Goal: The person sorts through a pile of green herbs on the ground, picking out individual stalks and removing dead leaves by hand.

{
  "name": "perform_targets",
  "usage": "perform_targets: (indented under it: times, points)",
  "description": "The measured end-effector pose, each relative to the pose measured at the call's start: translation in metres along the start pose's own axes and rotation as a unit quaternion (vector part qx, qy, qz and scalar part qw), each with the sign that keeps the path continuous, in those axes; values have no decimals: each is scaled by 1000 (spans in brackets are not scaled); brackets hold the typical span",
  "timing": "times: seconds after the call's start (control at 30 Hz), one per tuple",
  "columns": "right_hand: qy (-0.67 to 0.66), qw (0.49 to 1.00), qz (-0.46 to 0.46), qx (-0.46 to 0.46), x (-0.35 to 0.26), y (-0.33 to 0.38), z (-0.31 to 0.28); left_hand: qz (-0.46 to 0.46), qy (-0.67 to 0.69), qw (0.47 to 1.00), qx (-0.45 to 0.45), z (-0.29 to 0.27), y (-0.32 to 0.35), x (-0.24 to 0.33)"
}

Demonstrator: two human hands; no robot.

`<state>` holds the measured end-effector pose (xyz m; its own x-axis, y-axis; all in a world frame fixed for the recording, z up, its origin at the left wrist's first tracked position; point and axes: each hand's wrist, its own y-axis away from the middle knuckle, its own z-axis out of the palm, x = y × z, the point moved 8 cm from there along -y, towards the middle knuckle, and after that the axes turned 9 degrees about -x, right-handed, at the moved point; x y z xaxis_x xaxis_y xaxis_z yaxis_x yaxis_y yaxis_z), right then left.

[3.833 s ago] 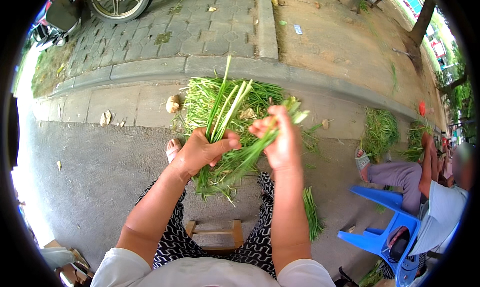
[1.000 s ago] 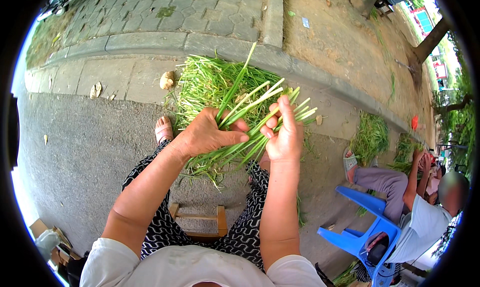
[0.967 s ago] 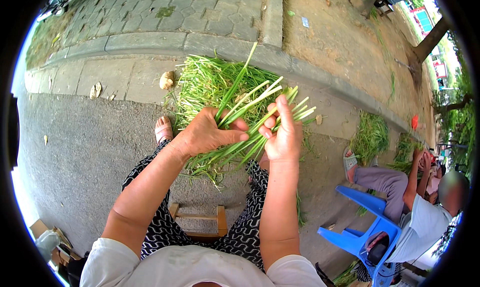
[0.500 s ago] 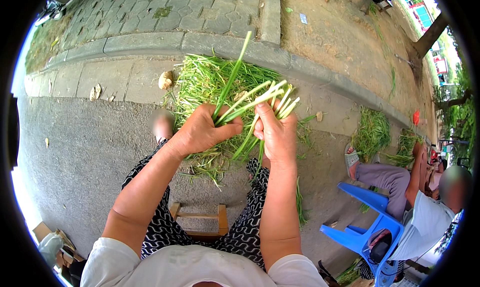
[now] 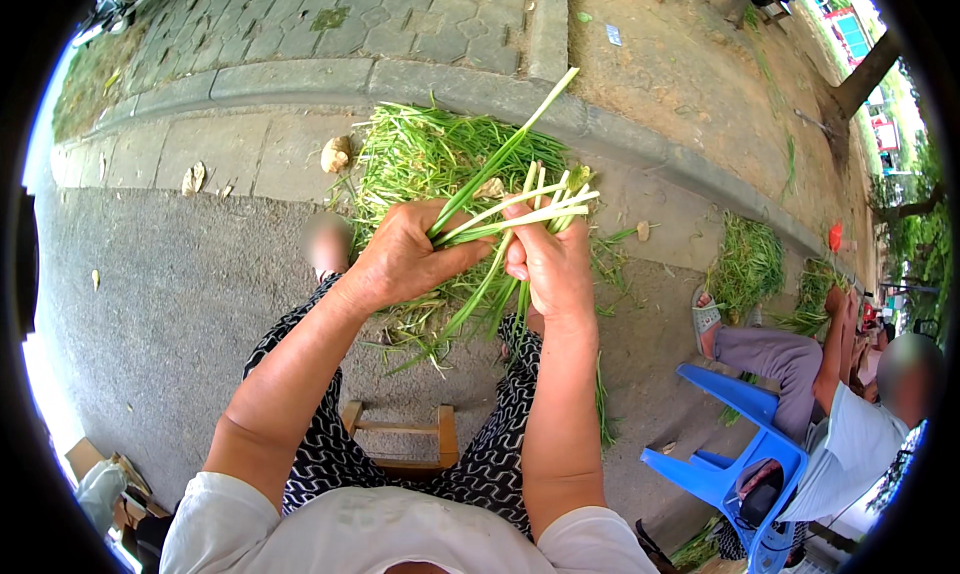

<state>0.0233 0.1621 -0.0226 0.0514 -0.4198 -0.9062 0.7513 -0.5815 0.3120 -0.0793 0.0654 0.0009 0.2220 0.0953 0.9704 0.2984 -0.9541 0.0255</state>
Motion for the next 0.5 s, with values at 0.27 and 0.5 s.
perform_targets:
  times: [0.27, 0.5]
  points:
    - [5, 1000, 6, -8, 1, -1, 0, -12, -52, 999, -5, -2, 1, -9]
    - [-25, 999, 30, -8, 2, 1, 2, -75, 10, 996, -37, 0, 1, -16]
